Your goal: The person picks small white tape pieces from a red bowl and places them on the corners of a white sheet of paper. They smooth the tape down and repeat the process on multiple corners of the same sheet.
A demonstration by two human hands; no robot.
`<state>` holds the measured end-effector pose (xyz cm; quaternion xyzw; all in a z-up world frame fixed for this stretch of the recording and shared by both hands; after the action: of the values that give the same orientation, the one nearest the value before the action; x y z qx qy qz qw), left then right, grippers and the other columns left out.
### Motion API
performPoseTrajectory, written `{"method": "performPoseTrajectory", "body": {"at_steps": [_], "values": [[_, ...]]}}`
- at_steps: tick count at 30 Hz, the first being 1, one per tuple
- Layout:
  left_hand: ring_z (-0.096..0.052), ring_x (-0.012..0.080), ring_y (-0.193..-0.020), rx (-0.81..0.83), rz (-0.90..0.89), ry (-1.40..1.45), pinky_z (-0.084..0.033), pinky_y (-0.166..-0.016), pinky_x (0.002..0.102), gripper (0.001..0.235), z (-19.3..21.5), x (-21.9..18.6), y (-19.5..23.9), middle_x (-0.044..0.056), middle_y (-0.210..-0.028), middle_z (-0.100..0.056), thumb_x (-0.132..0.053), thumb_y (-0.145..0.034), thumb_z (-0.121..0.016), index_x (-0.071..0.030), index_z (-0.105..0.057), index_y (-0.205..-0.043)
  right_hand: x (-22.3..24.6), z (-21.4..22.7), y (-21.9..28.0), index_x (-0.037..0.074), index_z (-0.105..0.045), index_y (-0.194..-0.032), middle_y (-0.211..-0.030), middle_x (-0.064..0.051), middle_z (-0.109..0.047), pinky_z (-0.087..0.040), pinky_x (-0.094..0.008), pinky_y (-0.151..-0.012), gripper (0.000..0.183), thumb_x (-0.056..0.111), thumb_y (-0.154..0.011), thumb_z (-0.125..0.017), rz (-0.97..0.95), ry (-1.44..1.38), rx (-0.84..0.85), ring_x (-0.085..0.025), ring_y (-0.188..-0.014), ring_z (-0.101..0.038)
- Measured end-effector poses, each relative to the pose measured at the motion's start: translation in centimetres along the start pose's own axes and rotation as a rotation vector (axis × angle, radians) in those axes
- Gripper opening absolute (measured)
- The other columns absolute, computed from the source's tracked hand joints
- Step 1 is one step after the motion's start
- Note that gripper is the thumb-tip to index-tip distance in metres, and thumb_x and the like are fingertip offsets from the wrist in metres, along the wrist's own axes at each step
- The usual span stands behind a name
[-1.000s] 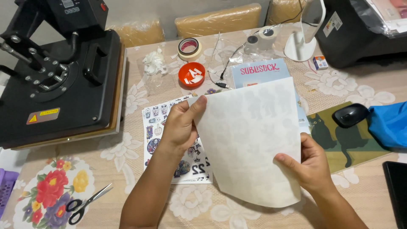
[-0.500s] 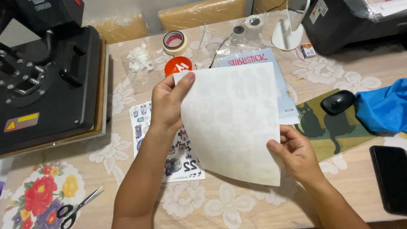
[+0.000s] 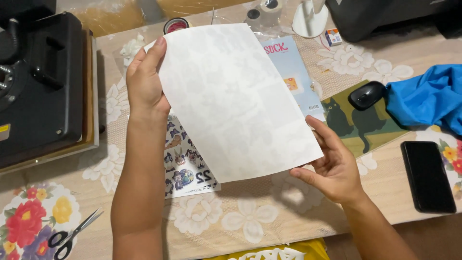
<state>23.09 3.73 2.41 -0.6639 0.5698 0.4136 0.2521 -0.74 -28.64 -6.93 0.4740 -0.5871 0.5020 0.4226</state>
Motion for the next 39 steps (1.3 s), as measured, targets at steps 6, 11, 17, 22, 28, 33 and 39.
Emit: {"method": "performPoseTrajectory", "body": {"at_steps": [6,11,17,22,28,33,39], "values": [[-0.086,0.0338,-0.106,0.023,-0.036,0.052,-0.076,-0.092,0.048,0.059,1.0,0.9,-1.0,0.021,-0.117,-0.086,0.001,-0.077,-0.097,-0.006,-0.072,-0.131,0.3,-0.1,0.9,-0.002,-0.038,-0.177,-0.169,-0.014,-0.06,-0.059,-0.021,-0.081,0.101,-0.004,-0.087,-0.085,0.089,0.041,-0.146,-0.006,-0.094,-0.066],[-0.085,0.0303,-0.107,-0.012,-0.009,0.057,-0.074,-0.094,0.042,0.059,0.8,0.8,-0.9,0.017,-0.116,-0.087,-0.003,-0.079,-0.093,-0.004,-0.074,-0.135,-0.2,-0.1,1.2,-0.006,-0.05,-0.164,-0.135,-0.026,-0.077,-0.07,-0.045,-0.113,0.091,-0.009,-0.082,-0.088,0.18,0.095,-0.255,-0.03,-0.12,-0.079],[-0.083,0.0277,-0.104,-0.002,0.022,0.08,-0.073,-0.093,0.044,0.085,1.3,2.4,-2.6,0.017,-0.118,-0.085,-0.005,-0.078,-0.093,0.004,-0.053,-0.152,-0.6,-0.2,2.4,-0.005,-0.058,-0.155,-0.148,-0.022,-0.074,-0.074,-0.032,-0.097,0.081,-0.001,-0.084,-0.095,0.363,0.387,-0.321,-0.024,-0.108,-0.084],[-0.082,0.0254,-0.104,-0.008,0.031,0.1,-0.07,-0.093,0.04,0.064,1.2,3.6,-3.0,0.015,-0.118,-0.084,-0.006,-0.084,-0.089,0.004,-0.069,-0.144,-1.1,-0.3,2.7,-0.011,-0.064,-0.147,-0.136,-0.022,-0.079,-0.072,-0.031,-0.104,0.065,-0.003,-0.088,-0.09,0.4,0.305,-0.309,-0.024,-0.126,-0.08],[-0.083,0.0281,-0.098,-0.032,0.018,0.058,-0.072,-0.085,0.041,0.04,1.8,5.2,-4.1,0.02,-0.113,-0.086,-0.001,-0.088,-0.087,-0.004,-0.077,-0.127,-0.3,-0.9,3.0,-0.013,-0.059,-0.149,-0.139,-0.021,-0.072,-0.085,-0.039,-0.082,0.069,0.008,-0.091,-0.089,0.436,0.155,-0.139,-0.042,-0.092,-0.093],[-0.083,0.0277,-0.101,0.069,0.06,0.001,-0.071,-0.087,0.04,0.034,2.1,6.4,-4.3,0.017,-0.114,-0.086,-0.004,-0.092,-0.086,-0.006,-0.076,-0.124,-0.5,-0.9,3.1,-0.01,-0.053,-0.163,-0.136,-0.02,-0.08,-0.067,-0.024,-0.091,0.081,0.019,-0.095,-0.085,0.302,0.106,-0.334,-0.017,-0.108,-0.081],[-0.083,0.0305,-0.1,0.102,0.089,0.047,-0.07,-0.088,0.042,0.032,2.6,6.5,-4.3,0.02,-0.116,-0.086,0.002,-0.091,-0.082,-0.005,-0.073,-0.12,-0.5,-0.3,3.5,-0.005,-0.065,-0.15,-0.144,-0.016,-0.077,-0.051,-0.016,-0.057,0.067,0.021,-0.093,-0.087,0.313,0.27,-0.421,-0.003,-0.063,-0.062]]}}
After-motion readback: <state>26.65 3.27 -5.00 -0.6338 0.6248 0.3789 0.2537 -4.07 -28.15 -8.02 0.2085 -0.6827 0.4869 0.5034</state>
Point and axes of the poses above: each hand's wrist, its own y-axis away from the middle knuckle, its own z-axis out of the back of the hand, x = y × z, the point moved 3 cm from there along -y, towards the middle knuckle
